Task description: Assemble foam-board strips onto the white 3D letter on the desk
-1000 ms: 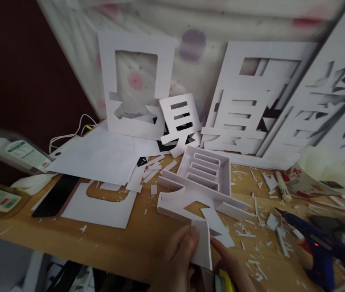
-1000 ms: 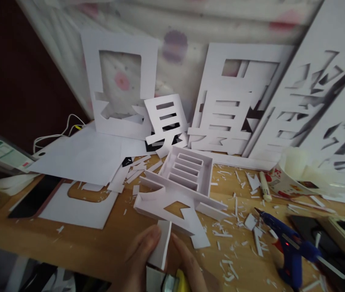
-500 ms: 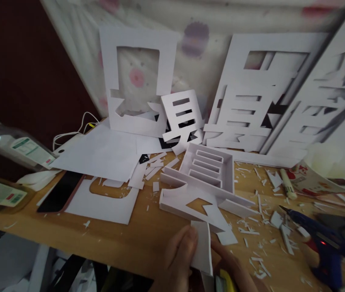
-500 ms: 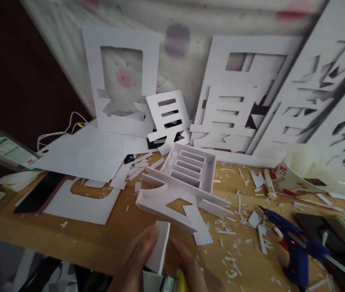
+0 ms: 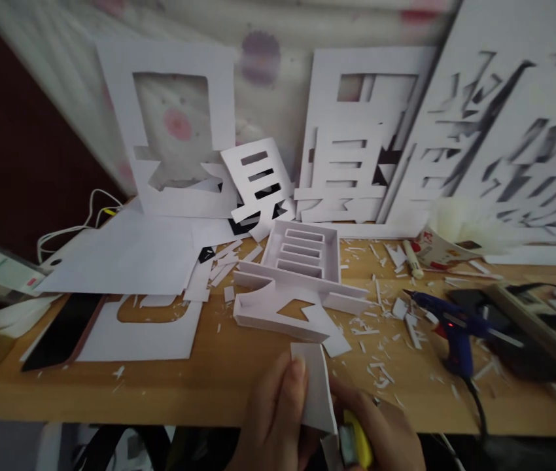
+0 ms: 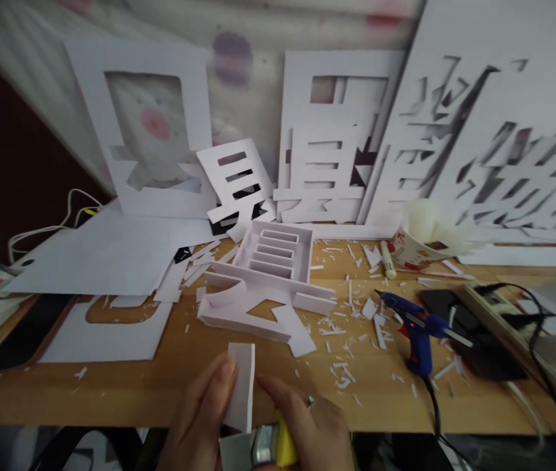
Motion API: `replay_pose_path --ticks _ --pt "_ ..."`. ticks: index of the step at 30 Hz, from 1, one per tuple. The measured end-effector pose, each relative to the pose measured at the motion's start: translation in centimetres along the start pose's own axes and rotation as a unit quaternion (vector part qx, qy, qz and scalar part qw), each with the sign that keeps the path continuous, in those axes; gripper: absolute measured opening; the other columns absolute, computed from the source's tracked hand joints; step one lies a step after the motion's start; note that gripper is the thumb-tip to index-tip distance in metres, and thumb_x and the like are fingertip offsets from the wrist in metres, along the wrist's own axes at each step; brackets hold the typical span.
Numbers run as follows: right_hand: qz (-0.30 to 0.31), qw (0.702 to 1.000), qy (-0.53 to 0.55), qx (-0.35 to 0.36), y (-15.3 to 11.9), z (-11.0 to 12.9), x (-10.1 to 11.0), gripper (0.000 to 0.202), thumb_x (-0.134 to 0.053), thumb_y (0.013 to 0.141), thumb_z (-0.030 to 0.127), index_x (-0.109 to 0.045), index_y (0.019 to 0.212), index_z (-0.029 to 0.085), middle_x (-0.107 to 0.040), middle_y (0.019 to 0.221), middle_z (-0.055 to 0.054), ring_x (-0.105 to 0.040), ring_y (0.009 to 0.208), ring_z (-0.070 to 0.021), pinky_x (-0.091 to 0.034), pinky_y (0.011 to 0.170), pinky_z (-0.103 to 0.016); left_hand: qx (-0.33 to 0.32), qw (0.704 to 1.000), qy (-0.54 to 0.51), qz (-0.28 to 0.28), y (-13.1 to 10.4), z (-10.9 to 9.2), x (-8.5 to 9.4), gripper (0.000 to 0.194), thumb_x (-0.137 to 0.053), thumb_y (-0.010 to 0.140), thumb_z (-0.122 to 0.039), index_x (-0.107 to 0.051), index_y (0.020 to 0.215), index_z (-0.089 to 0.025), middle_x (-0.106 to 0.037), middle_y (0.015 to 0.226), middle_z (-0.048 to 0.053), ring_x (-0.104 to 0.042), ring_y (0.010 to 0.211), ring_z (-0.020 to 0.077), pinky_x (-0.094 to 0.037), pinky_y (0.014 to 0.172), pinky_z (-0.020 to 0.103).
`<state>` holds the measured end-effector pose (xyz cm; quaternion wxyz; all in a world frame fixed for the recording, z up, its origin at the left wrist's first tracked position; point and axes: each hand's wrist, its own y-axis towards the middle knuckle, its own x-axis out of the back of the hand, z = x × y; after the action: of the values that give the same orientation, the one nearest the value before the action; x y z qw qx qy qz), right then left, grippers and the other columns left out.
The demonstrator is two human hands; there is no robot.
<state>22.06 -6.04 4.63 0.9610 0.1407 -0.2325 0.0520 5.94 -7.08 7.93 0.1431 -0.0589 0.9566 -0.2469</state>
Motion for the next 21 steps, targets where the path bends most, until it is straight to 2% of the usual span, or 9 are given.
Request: replay_pose_path --ticks 4,6,9,11,14,17,19,21 --pt "-0.049 0.999 0.001 0.000 -0.7 0.8 0.1 0.076 -0.043 0.070 0.091 -0.075 0.111 0.035 -0.073 0.065 -0.002 -0.066 0.055 -0.0201 -0.046 0.056 -0.026 0.013 0.999 0.021 0.020 -0.4 0.3 -0.8 0.055 -0.057 0.084 -0.066 -0.068 0.116 -0.023 -0.073 0.107 0.007 -0.068 0.087 0.0222 -0.054 0.064 0.026" --pt "-0.066 0.998 0.000 -0.003 -1.2 0.9 0.3 0.077 -0.043 0.071 0.090 -0.074 0.113 0.035 -0.073 0.068 -0.001 -0.065 0.056 -0.0196 -0.047 0.060 -0.027 -0.004 0.999 0.036 0.019 -0.5 0.8 -0.9 0.054 -0.059 0.084 -0.064 -0.068 0.116 -0.023 -0.073 0.111 0.007 -0.068 0.094 0.0228 -0.055 0.070 0.026" --pt "-0.026 0.999 -0.013 0.041 -1.8 0.4 0.7 0.079 -0.042 0.076 0.087 -0.068 0.124 0.031 -0.074 0.073 -0.002 -0.066 0.058 -0.0192 -0.045 0.057 -0.025 -0.047 0.997 0.059 0.007 -0.7 1.4 -0.8 0.049 -0.065 0.082 -0.060 -0.068 0.115 -0.024 -0.072 0.116 0.007 -0.064 0.111 0.0239 -0.054 0.082 0.025" --pt "-0.015 0.996 -0.031 0.084 -2.2 0.1 1.2 0.076 -0.041 0.081 0.083 -0.063 0.131 0.030 -0.075 0.076 -0.003 -0.067 0.059 -0.0189 -0.044 0.054 -0.024 -0.043 0.997 0.065 0.013 -0.9 1.5 -0.9 0.050 -0.065 0.082 -0.060 -0.067 0.116 -0.025 -0.071 0.118 0.006 -0.063 0.114 0.0236 -0.054 0.083 0.025" --pt "-0.034 0.990 -0.046 0.127 -2.6 0.3 1.9 0.069 -0.045 0.085 0.076 -0.058 0.137 0.033 -0.076 0.083 -0.002 -0.069 0.063 -0.0189 -0.046 0.055 -0.024 -0.003 0.998 0.060 0.037 -1.4 1.1 -1.4 0.057 -0.061 0.082 -0.065 -0.065 0.120 -0.023 -0.072 0.114 0.006 -0.066 0.104 0.0226 -0.054 0.075 0.024" --pt "-0.054 0.985 -0.058 0.152 -2.8 1.3 2.6 0.065 -0.053 0.084 0.072 -0.052 0.140 0.038 -0.076 0.086 0.001 -0.071 0.066 -0.0183 -0.049 0.058 -0.022 0.015 0.996 0.064 0.067 -2.1 0.7 -2.0 0.065 -0.056 0.082 -0.070 -0.063 0.121 -0.019 -0.073 0.100 0.007 -0.068 0.087 0.0213 -0.052 0.068 0.025" --pt "-0.069 0.983 -0.072 0.157 -2.9 2.0 3.1 0.065 -0.055 0.083 0.070 -0.051 0.141 0.040 -0.077 0.087 0.001 -0.072 0.067 -0.0184 -0.050 0.059 -0.022 -0.005 0.994 0.082 0.071 -2.4 0.6 -2.2 0.064 -0.055 0.081 -0.072 -0.065 0.116 -0.019 -0.073 0.094 0.007 -0.067 0.081 0.0211 -0.052 0.066 0.026" --pt "-0.079 0.981 -0.083 0.158 -3.1 2.3 3.5 0.065 -0.052 0.084 0.072 -0.052 0.140 0.040 -0.077 0.087 0.000 -0.072 0.067 -0.0191 -0.051 0.059 -0.023 -0.043 0.992 0.100 0.064 -2.6 0.6 -2.1 0.060 -0.064 0.074 -0.071 -0.068 0.109 -0.023 -0.073 0.098 0.007 -0.067 0.088 0.0235 -0.053 0.073 0.028"
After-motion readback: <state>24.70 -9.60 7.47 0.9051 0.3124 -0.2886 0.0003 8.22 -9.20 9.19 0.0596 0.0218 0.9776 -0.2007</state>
